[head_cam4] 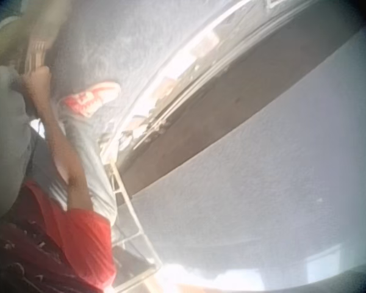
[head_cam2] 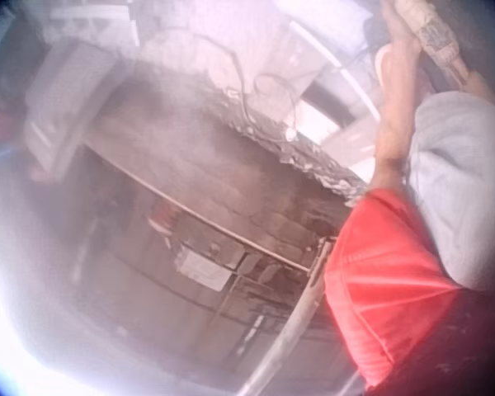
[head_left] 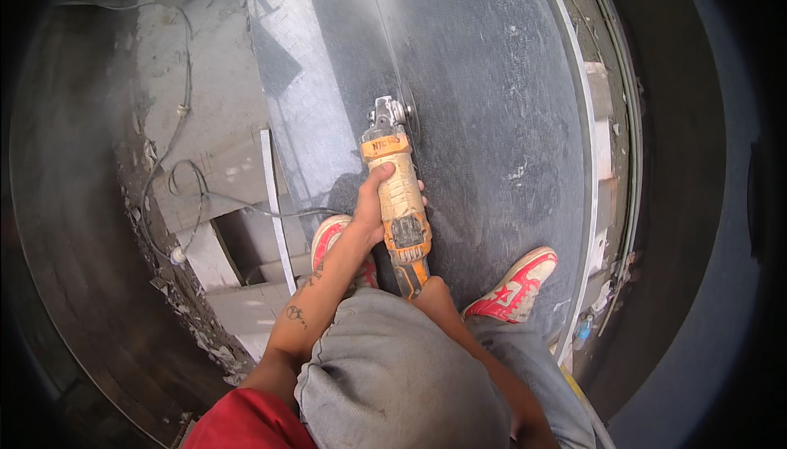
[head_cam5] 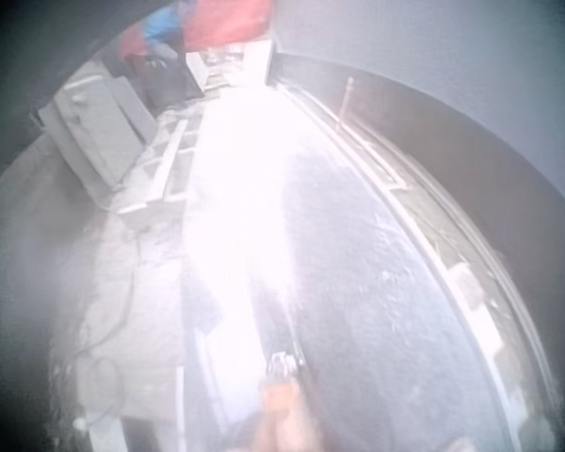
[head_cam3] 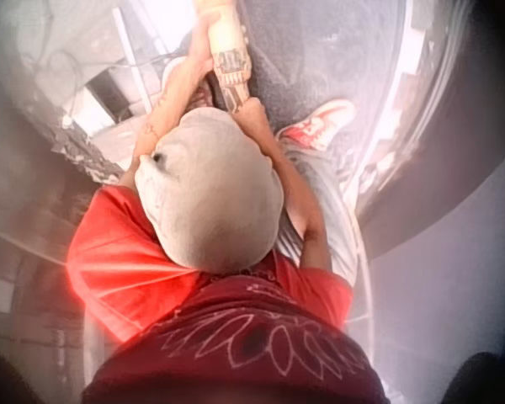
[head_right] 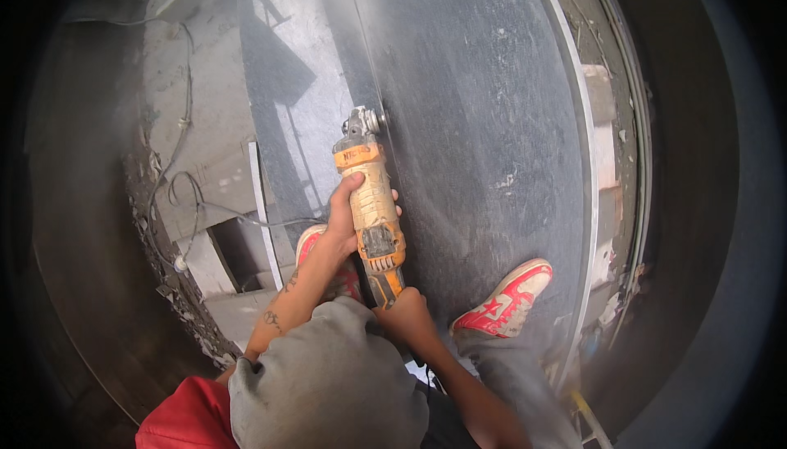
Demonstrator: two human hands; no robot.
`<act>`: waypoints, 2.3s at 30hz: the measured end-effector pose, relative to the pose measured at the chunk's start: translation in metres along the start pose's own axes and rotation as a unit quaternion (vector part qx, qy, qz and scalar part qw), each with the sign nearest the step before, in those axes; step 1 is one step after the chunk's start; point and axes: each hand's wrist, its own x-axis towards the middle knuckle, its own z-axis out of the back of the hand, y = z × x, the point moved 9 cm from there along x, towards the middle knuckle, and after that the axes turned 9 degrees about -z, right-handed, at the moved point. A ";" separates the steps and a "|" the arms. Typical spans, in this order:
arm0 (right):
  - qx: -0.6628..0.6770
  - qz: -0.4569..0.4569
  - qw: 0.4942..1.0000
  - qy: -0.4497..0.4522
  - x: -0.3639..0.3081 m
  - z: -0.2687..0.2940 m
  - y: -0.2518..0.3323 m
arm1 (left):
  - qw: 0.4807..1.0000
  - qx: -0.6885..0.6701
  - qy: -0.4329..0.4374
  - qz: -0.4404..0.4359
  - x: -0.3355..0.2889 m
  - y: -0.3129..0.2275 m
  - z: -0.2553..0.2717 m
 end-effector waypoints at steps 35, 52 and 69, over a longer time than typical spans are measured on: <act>0.008 0.009 1.000 0.002 -0.009 0.001 0.008 | 1.000 0.006 -0.010 0.000 0.002 -0.003 0.006; -0.013 0.011 1.000 -0.023 -0.008 0.000 -0.005 | 1.000 -0.002 -0.015 0.011 -0.003 0.008 0.007; 0.023 0.129 0.985 -0.109 -0.021 0.010 0.006 | 0.990 0.047 0.081 -0.108 -0.014 -0.031 -0.032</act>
